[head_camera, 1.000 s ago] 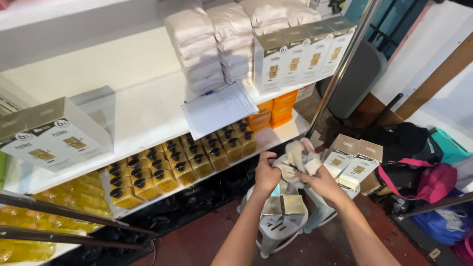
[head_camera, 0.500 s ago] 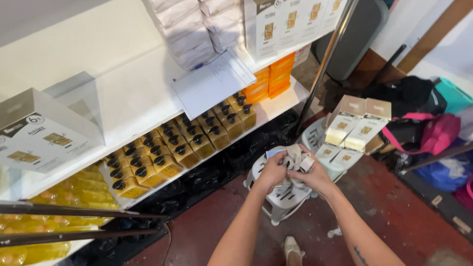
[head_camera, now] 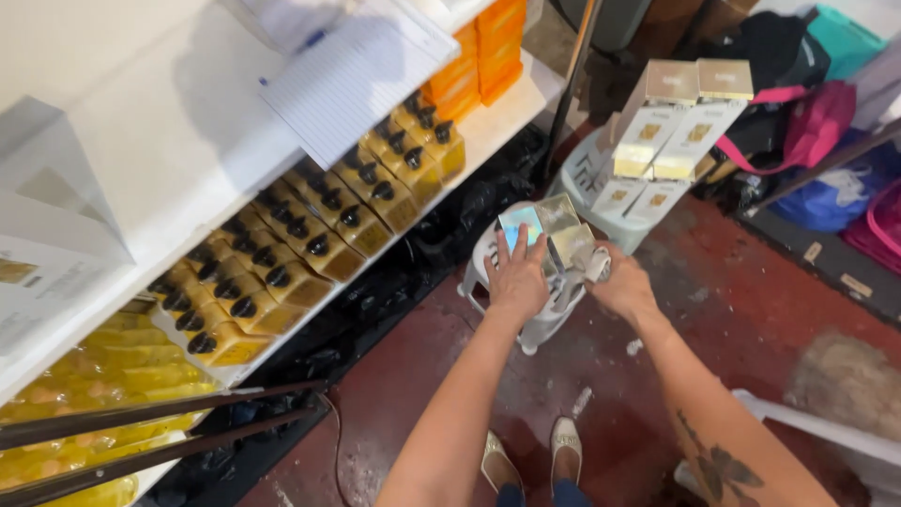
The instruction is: Cleaning and arranging beauty product boxes on a store shelf.
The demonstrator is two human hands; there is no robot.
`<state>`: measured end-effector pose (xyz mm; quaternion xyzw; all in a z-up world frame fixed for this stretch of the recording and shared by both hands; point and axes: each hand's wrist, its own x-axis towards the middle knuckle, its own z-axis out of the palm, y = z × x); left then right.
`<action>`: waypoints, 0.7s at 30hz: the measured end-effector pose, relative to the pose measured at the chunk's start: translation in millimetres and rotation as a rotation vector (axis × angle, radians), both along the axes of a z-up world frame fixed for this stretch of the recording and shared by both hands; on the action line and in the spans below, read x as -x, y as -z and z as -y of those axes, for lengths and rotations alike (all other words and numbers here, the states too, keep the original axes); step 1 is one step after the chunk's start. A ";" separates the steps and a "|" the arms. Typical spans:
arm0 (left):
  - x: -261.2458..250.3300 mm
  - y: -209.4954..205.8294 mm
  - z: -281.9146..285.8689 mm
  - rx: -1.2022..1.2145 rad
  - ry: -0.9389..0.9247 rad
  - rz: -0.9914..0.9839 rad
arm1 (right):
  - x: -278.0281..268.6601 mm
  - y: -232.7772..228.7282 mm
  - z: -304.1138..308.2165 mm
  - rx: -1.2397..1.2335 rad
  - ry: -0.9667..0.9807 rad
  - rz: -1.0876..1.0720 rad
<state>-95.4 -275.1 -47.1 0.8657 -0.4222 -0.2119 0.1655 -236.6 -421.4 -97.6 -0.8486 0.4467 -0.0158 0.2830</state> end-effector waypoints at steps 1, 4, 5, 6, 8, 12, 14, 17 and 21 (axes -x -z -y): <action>0.5 6.6 -0.5 -0.011 0.005 -0.015 | 4.5 6.0 2.3 -0.011 0.005 -0.015; -2.7 20.1 4.7 -0.037 0.021 0.016 | 10.2 14.2 14.0 0.034 0.004 -0.054; -2.8 22.8 5.1 -0.033 0.024 0.026 | 12.1 12.5 14.6 0.035 0.020 -0.068; -5.2 24.7 6.3 -0.028 0.027 0.042 | 11.4 10.8 16.1 0.038 0.037 -0.077; -7.0 34.5 11.0 -0.048 0.027 0.042 | 7.5 10.2 13.6 0.025 0.070 -0.084; -8.4 42.8 23.3 -0.108 0.040 0.052 | -0.6 19.5 13.8 0.020 0.142 -0.083; -8.3 54.5 29.4 -0.101 0.050 0.064 | -8.2 26.9 15.7 0.036 0.159 -0.064; -8.8 63.5 37.5 -0.109 0.060 0.072 | -17.7 38.0 18.7 0.076 0.173 -0.018; -13.5 84.8 48.8 -0.093 0.075 0.103 | -29.9 54.0 22.9 0.120 0.131 0.004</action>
